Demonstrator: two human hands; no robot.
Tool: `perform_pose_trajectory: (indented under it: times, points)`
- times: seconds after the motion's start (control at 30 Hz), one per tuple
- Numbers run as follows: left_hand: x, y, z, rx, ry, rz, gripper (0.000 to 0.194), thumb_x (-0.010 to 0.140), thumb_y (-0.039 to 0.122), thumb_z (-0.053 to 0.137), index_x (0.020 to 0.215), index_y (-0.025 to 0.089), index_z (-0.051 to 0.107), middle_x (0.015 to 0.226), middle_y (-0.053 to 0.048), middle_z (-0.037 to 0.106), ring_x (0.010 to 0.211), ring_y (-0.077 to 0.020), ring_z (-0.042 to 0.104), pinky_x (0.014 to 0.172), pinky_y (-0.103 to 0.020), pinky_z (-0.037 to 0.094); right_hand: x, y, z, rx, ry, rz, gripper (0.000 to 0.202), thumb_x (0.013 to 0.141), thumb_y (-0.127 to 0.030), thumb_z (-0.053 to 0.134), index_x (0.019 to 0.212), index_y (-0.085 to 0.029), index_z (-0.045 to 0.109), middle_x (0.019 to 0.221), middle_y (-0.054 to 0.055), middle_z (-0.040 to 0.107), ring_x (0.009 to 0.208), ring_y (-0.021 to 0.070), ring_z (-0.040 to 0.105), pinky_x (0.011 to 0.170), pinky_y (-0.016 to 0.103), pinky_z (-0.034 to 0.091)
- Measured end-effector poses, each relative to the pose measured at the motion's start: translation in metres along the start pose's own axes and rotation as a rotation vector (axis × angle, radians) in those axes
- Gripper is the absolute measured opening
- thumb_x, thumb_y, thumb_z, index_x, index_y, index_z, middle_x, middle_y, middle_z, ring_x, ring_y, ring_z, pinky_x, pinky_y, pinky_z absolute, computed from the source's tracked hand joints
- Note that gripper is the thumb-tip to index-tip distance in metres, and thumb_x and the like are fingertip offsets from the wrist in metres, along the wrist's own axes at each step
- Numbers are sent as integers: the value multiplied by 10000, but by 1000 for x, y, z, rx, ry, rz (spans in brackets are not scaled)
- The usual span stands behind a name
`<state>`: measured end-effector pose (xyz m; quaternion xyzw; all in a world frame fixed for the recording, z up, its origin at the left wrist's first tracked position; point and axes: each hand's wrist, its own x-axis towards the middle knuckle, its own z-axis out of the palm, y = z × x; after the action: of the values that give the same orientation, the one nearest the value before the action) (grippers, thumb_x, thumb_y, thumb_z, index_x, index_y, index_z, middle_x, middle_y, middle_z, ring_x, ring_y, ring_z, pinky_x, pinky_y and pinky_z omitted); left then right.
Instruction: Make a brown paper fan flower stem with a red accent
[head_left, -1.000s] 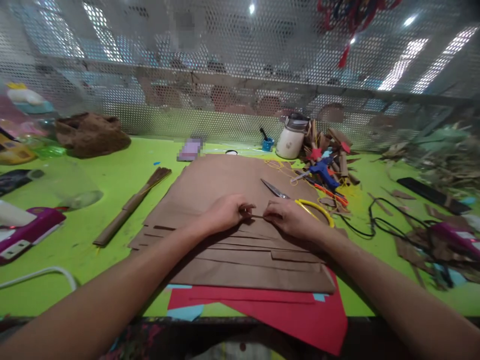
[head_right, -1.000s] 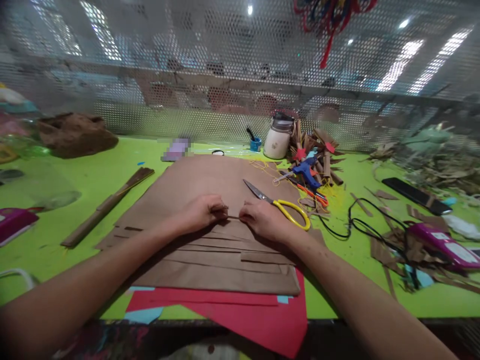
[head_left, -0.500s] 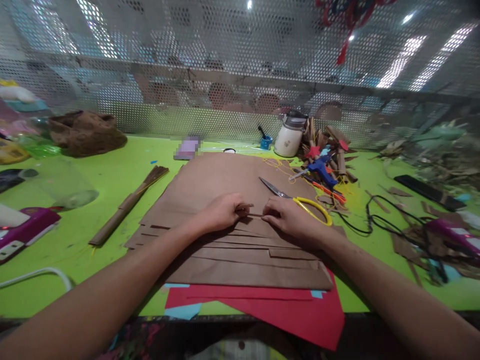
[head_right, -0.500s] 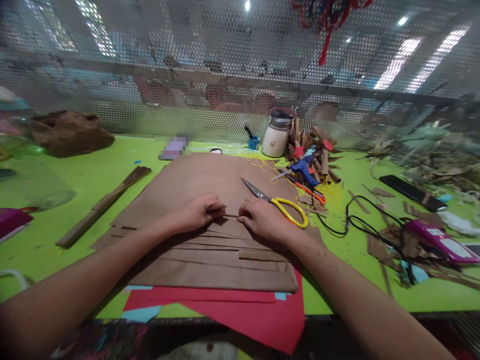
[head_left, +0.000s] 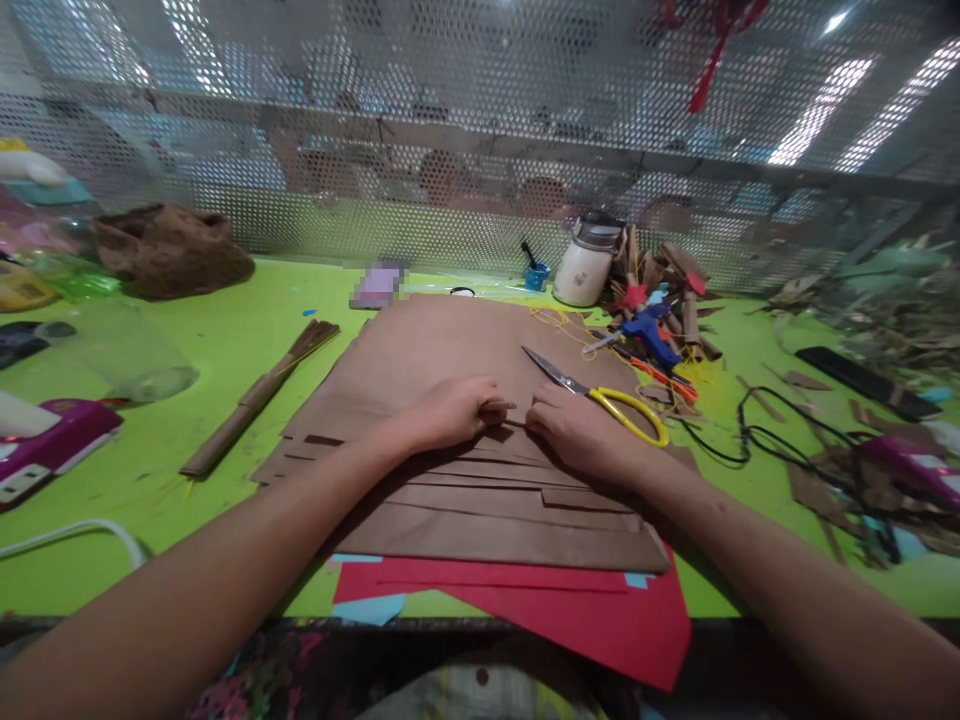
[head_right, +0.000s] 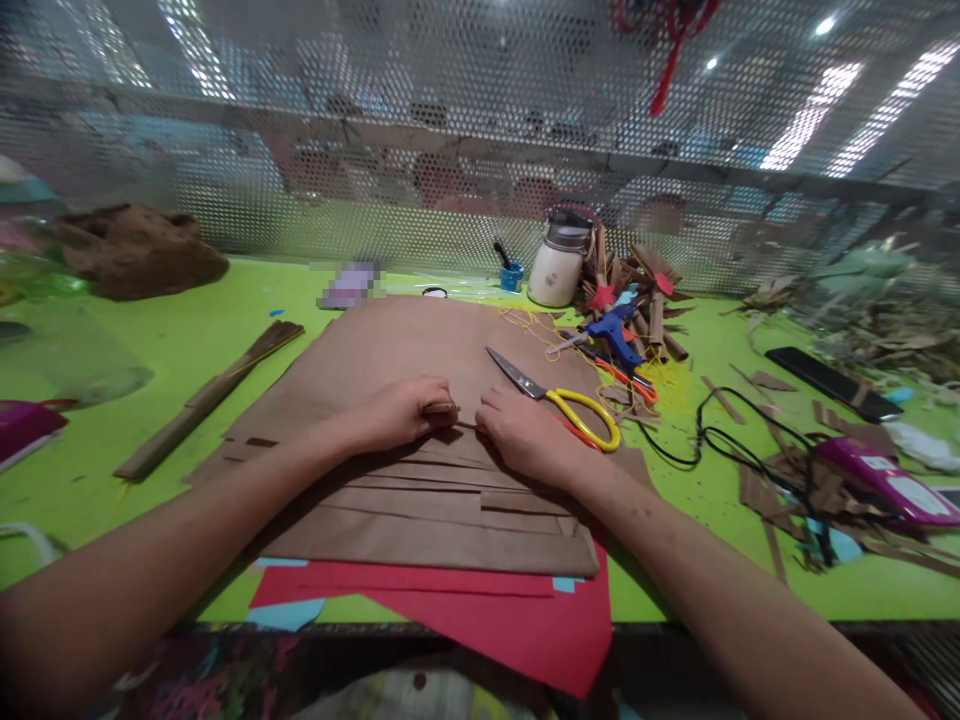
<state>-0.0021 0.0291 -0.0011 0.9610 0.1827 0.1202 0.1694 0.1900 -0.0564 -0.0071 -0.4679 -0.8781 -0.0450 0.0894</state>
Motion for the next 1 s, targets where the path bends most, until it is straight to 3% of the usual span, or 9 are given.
perform_pose_trajectory:
  times: [0.1, 0.3, 0.6, 1.0]
  points:
    - [0, 3, -1, 60, 1, 24, 254, 824, 193, 434, 602, 152, 550, 677, -10, 496, 626, -101, 452, 617, -220, 341, -1, -3, 1, -68, 7, -33, 208, 878, -139, 374, 772, -130, 553, 795, 75, 515, 779, 173, 421, 684, 287, 330]
    - [-5, 3, -2, 165, 27, 59, 304, 868, 283, 376, 661, 148, 553, 706, -31, 511, 663, -123, 457, 636, -245, 336, -5, -10, -8, -166, -18, -72, 187, 870, -112, 376, 789, -122, 544, 816, 84, 519, 789, 186, 411, 706, 308, 332]
    - [-9, 5, -8, 236, -28, 52, 180, 821, 185, 411, 710, 159, 551, 743, -28, 515, 680, -131, 459, 614, -251, 321, -14, -10, -13, -180, -69, 36, 112, 835, -115, 434, 804, -132, 540, 807, 75, 535, 749, 176, 446, 680, 290, 348]
    - [-12, 11, -15, 221, -75, 31, 146, 764, 139, 435, 652, 155, 527, 705, -29, 496, 629, -123, 424, 596, -241, 320, -13, -17, -18, -233, -75, -31, 156, 844, -122, 404, 785, -123, 548, 787, 96, 548, 772, 203, 437, 682, 320, 331]
